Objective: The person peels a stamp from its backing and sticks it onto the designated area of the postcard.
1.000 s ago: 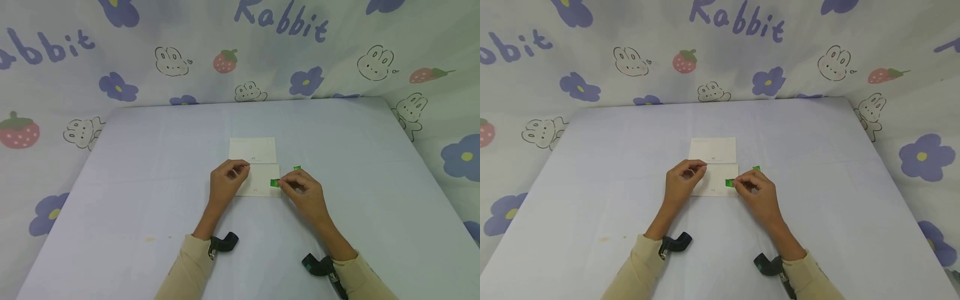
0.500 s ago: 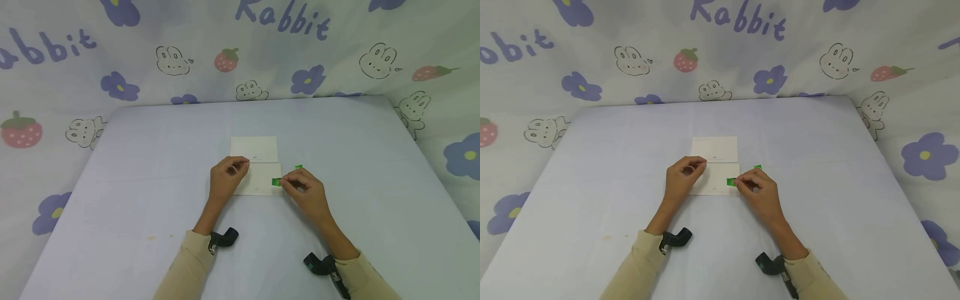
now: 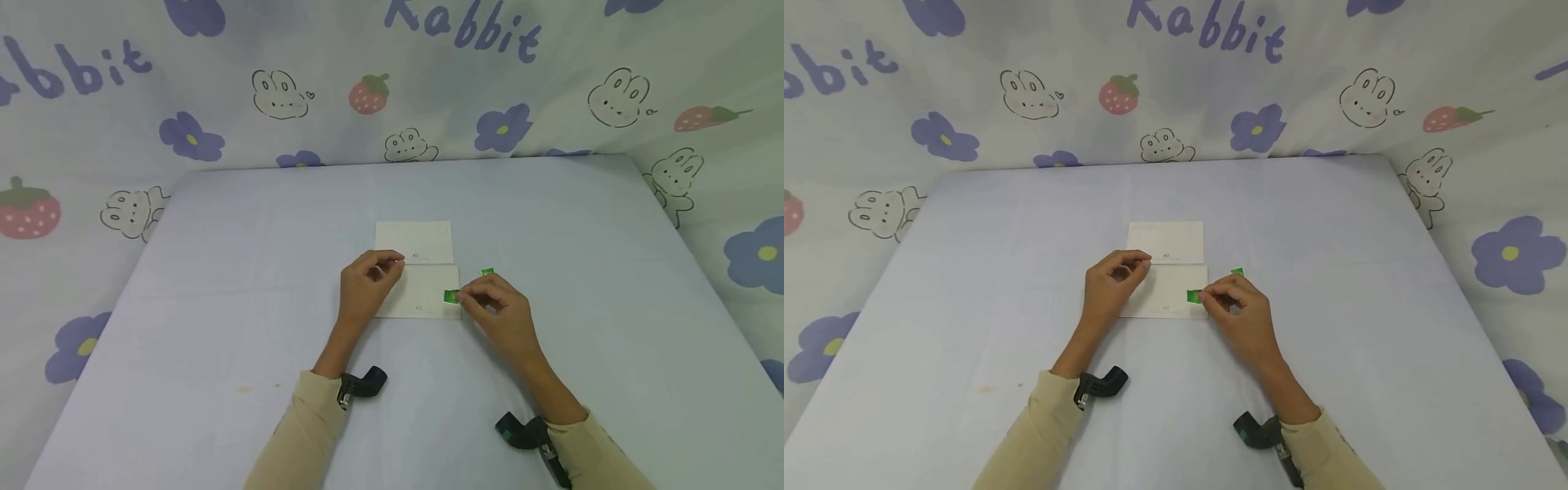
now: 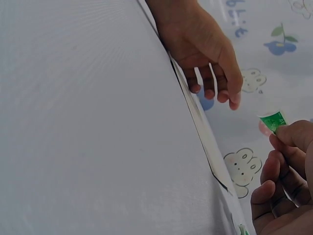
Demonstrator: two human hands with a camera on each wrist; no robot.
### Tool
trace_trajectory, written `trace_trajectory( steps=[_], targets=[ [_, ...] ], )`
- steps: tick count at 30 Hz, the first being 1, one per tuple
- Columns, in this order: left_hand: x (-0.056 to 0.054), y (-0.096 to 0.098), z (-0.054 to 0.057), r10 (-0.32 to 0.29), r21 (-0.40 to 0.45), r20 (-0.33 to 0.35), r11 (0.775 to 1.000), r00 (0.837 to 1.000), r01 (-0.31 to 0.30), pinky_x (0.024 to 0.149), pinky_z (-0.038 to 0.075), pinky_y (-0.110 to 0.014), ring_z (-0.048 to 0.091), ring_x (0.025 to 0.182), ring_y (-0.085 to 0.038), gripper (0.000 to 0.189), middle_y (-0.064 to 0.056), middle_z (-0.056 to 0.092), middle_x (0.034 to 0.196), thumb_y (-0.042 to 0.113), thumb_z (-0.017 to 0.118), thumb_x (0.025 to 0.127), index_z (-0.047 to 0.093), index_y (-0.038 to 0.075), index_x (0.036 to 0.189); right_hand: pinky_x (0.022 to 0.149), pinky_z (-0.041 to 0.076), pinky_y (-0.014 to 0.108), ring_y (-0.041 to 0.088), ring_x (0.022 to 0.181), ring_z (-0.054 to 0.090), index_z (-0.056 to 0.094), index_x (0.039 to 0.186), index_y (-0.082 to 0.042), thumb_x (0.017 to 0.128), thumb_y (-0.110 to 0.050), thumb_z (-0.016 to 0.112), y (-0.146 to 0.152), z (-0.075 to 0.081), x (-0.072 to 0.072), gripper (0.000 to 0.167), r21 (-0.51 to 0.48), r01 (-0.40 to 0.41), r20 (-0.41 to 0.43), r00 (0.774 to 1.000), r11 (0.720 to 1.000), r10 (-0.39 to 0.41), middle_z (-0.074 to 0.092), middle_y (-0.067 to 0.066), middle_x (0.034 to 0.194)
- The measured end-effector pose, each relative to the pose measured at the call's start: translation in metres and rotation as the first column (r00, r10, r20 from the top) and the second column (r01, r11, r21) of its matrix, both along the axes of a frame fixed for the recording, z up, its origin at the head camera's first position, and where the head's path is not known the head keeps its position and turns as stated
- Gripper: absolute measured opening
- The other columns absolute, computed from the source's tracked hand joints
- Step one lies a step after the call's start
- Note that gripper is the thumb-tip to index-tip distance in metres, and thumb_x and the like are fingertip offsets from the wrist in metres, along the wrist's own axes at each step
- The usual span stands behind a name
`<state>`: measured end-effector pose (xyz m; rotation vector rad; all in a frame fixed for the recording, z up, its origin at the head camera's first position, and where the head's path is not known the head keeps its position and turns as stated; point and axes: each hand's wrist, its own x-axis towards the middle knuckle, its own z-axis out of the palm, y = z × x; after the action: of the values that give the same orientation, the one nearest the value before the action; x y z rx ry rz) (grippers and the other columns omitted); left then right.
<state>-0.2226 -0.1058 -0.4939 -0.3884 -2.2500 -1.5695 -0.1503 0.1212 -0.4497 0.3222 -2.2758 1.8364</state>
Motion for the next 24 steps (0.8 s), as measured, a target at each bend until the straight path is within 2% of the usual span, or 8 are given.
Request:
trace_trajectory(
  steps=[3, 11, 24],
  targets=[
    [-0.0004, -0.0001, 0.0003, 0.000, 0.009, -0.001, 1.000, 1.000, 0.000, 0.064, 0.047, -0.032, 0.062, 0.078, -0.021, 0.010, -0.006, 0.069, 0.086, 0.010, 0.078, 0.088, 0.077, 0.007, 0.098, 0.071, 0.050, 0.020, 0.014, 0.079, 0.058, 0.071, 0.090, 0.009, 0.086, 0.012, 0.071, 0.0002, 0.0000, -0.0004, 0.005, -0.006, -0.004, -0.006, 1.000, 1.000, 0.004, 0.063, 0.015, 0.094],
    [-0.0048, -0.0042, 0.0001, 0.001, -0.022, 0.037, 1.000, 0.999, -0.001, 0.067, 0.049, -0.029, 0.061, 0.080, -0.012, 0.008, 0.001, 0.068, 0.086, 0.016, 0.075, 0.091, 0.078, 0.012, 0.098, 0.070, 0.050, 0.020, 0.014, 0.079, 0.058, 0.071, 0.090, 0.009, 0.086, 0.011, 0.071, 0.0005, -0.0006, -0.0001, 0.004, -0.011, -0.005, 0.005, 1.000, 1.000, 0.005, 0.063, 0.015, 0.093],
    [-0.0076, -0.0070, 0.0017, 0.007, -0.007, 0.084, 1.000, 0.996, -0.006, 0.071, 0.050, -0.030, 0.062, 0.082, -0.012, 0.009, 0.003, 0.069, 0.087, 0.020, 0.074, 0.092, 0.078, 0.015, 0.098, 0.072, 0.050, 0.020, 0.014, 0.080, 0.059, 0.071, 0.091, 0.009, 0.087, 0.010, 0.071, 0.0003, 0.0004, 0.0001, 0.004, -0.006, -0.004, 0.016, 1.000, 1.000, 0.004, 0.064, 0.014, 0.095]
  ],
)
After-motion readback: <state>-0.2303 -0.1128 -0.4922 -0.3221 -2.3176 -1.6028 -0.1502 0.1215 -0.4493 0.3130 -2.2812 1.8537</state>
